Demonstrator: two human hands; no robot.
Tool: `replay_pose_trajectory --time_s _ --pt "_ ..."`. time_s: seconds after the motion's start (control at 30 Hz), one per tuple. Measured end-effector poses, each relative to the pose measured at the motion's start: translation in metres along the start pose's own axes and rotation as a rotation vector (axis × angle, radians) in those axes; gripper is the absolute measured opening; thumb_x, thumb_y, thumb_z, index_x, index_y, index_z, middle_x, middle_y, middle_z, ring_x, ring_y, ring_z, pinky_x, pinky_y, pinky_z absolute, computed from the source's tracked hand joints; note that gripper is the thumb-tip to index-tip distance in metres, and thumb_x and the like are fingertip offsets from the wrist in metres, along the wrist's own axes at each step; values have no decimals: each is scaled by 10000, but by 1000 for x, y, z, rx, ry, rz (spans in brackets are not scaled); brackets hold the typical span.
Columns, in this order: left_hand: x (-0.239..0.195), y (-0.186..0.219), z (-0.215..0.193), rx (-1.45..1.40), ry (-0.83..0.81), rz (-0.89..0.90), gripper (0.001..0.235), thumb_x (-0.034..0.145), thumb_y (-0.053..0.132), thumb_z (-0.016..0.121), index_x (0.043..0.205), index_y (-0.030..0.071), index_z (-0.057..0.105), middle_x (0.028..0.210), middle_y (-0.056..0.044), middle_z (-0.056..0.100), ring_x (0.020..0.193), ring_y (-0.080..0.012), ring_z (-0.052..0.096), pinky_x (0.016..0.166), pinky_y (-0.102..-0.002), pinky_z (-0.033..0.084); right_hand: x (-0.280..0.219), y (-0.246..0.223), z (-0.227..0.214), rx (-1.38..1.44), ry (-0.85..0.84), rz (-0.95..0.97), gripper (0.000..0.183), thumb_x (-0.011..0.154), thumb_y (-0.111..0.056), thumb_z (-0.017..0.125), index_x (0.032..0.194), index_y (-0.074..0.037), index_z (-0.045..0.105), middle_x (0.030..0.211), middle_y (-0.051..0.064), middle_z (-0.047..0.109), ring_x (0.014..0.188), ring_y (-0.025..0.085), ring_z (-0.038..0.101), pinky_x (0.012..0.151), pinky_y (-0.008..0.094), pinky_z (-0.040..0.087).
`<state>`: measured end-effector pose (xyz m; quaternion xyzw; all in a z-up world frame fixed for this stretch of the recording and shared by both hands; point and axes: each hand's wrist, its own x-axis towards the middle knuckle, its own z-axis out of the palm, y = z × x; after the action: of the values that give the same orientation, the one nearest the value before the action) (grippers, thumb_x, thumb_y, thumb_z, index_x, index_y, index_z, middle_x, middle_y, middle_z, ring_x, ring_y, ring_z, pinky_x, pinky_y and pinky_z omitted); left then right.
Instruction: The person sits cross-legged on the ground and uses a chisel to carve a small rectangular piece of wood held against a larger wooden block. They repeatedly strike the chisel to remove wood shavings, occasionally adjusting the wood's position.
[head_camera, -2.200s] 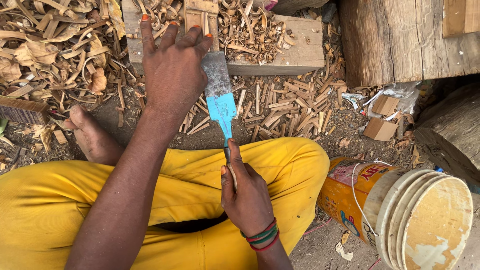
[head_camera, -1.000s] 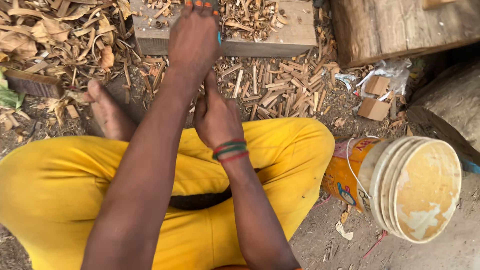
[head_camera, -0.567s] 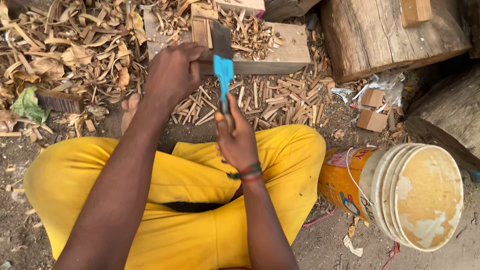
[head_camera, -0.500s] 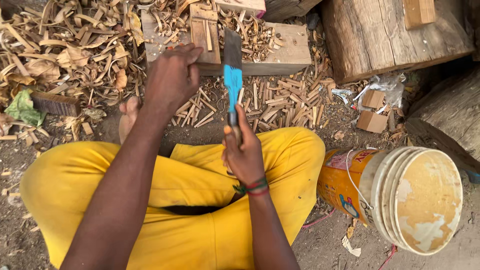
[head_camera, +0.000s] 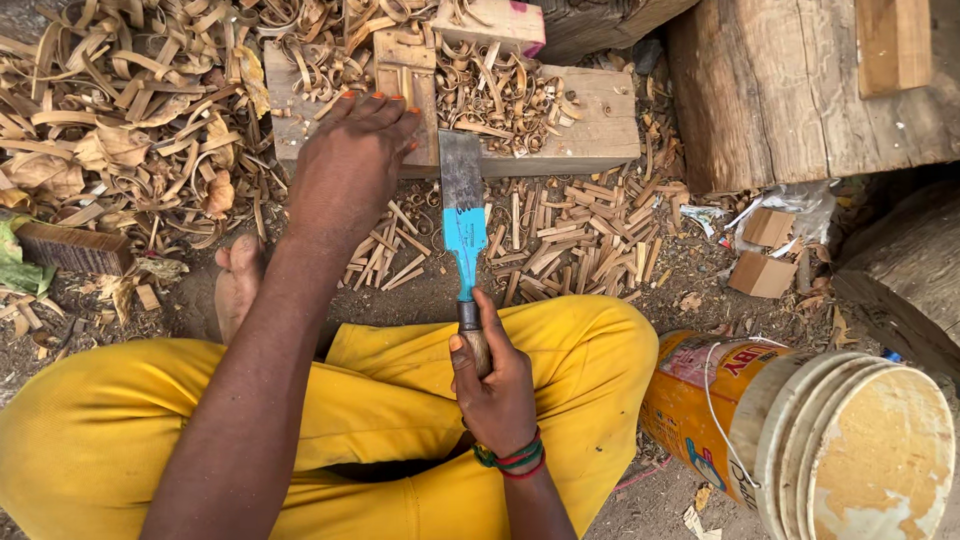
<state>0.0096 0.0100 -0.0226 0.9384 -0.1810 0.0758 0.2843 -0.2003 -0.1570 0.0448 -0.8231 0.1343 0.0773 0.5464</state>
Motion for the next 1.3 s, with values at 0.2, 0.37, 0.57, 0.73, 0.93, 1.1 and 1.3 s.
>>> replay_pose_trajectory --time_s 0.2,0.37,0.57,0.73,0.93,1.1,1.3 --pt "-1 -4 1 32 4 -8 269 1001 128 684 1262 138 747 1365 -70 698 1291 -242 623 1183 -491 387 1 -3 -2 -105 -8 -9 552 1013 -145 636 1528 -22 483 645 -16 521 568 29 452 500 249 416" --pt "1 -5 4 51 9 4 348 959 123 701 1306 140 724 1374 -68 693 1301 -247 613 1192 -531 345 1 -4 -2 -149 -34 -19 594 999 -102 626 1557 -38 434 701 15 587 601 42 510 549 250 463" --pt "-3 -4 8 75 16 -1 358 970 126 694 1326 161 717 1397 -50 681 1336 -247 584 1214 -557 286 -3 -6 -2 -232 -91 -1 689 989 -55 593 1619 -76 315 770 71 659 649 84 573 613 254 502" --pt "-1 -8 18 100 42 3 397 961 73 699 1342 185 716 1398 -37 684 1329 -252 581 1213 -577 265 -4 -6 -3 -232 -104 -51 684 1006 -52 589 1624 -71 296 843 78 669 702 94 600 650 255 522" --pt "-1 -9 23 146 95 57 432 934 49 741 1332 216 720 1416 -13 688 1361 -240 583 1240 -564 262 -3 -5 -4 -214 -115 -13 704 995 -43 598 1626 -81 289 847 74 670 714 95 604 659 255 529" --pt "-2 -3 11 258 72 100 542 864 28 752 1363 237 719 1413 -9 686 1325 -233 600 1227 -576 249 -3 -5 -5 -209 -115 -22 721 981 -34 601 1629 -78 287 834 68 665 706 93 601 660 253 530" --pt "-4 -3 2 198 46 70 359 1007 102 706 1351 207 721 1401 -12 694 1358 -196 601 1259 -585 240 -2 -5 -6 -212 -115 -3 722 985 -57 616 1628 -69 287 808 67 653 657 94 563 608 263 515"
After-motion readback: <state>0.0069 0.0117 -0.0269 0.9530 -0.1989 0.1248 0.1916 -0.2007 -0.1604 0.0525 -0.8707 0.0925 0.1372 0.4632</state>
